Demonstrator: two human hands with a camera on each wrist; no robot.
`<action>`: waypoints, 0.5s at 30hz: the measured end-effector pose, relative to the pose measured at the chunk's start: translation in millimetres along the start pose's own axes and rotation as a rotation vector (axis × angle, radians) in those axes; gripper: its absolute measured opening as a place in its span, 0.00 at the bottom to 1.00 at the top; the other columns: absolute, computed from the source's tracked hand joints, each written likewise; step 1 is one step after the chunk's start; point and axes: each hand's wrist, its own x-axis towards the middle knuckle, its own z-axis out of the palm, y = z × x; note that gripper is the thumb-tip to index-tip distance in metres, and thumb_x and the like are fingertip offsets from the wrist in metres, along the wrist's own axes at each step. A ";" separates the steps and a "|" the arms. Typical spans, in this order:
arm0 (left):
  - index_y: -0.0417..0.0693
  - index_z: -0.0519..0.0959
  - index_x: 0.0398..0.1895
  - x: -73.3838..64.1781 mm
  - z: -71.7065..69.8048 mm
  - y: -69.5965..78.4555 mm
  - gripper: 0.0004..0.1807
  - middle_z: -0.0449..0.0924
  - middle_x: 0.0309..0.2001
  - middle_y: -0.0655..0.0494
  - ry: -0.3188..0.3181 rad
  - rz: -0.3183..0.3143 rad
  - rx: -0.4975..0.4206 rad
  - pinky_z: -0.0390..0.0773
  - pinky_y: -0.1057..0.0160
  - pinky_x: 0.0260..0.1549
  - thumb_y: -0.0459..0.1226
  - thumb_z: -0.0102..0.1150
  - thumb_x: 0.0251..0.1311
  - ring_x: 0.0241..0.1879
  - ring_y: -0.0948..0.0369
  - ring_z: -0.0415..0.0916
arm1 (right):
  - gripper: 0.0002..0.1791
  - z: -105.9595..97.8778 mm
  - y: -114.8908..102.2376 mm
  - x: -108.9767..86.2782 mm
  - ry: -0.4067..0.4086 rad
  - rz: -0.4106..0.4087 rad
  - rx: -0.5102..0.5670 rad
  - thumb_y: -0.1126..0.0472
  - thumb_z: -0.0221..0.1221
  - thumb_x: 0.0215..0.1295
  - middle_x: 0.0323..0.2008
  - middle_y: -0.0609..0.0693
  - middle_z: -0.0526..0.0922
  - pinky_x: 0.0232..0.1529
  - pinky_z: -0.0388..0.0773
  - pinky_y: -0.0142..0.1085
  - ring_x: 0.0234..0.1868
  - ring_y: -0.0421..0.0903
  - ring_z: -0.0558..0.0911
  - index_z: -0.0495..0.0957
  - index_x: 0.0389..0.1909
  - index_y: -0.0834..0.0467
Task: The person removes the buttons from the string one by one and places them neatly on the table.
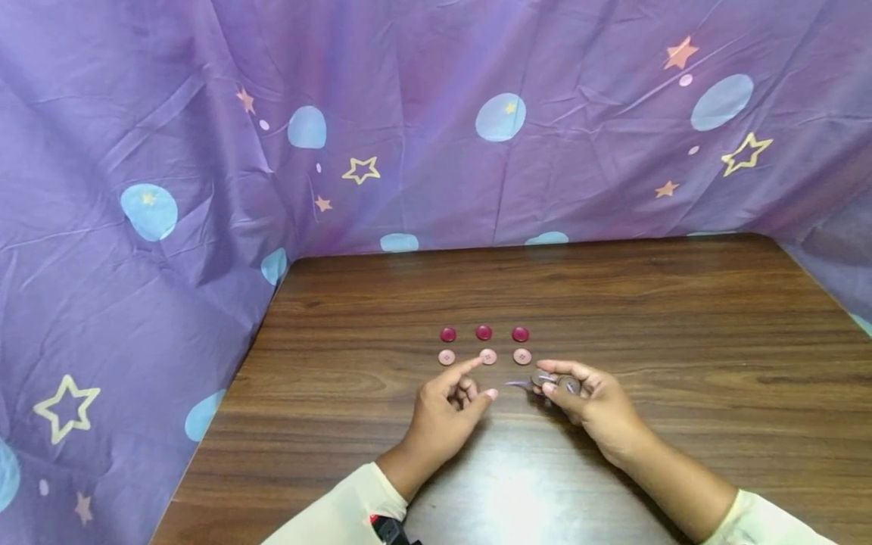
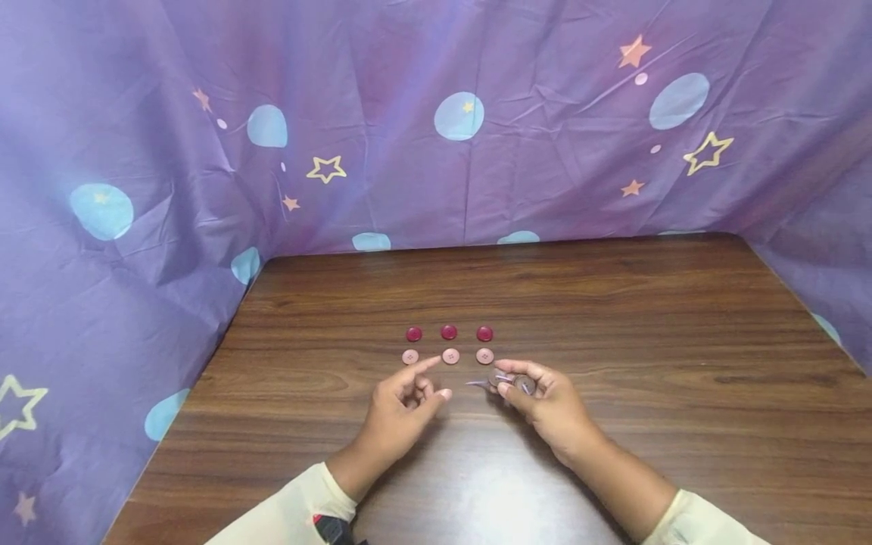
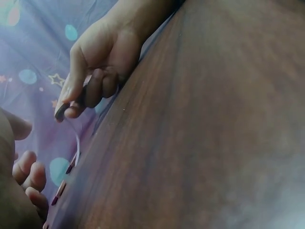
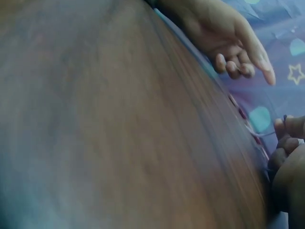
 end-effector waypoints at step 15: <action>0.36 0.80 0.69 -2.4 -10.0 0.4 0.30 0.83 0.29 0.41 -0.135 -0.101 -0.040 0.74 0.76 0.29 0.27 0.74 0.63 0.27 0.74 0.72 | 0.15 37.5 -1.8 8.7 -0.067 0.000 0.057 0.74 0.64 0.71 0.42 0.36 0.92 0.21 0.71 0.24 0.30 0.32 0.84 0.77 0.57 0.68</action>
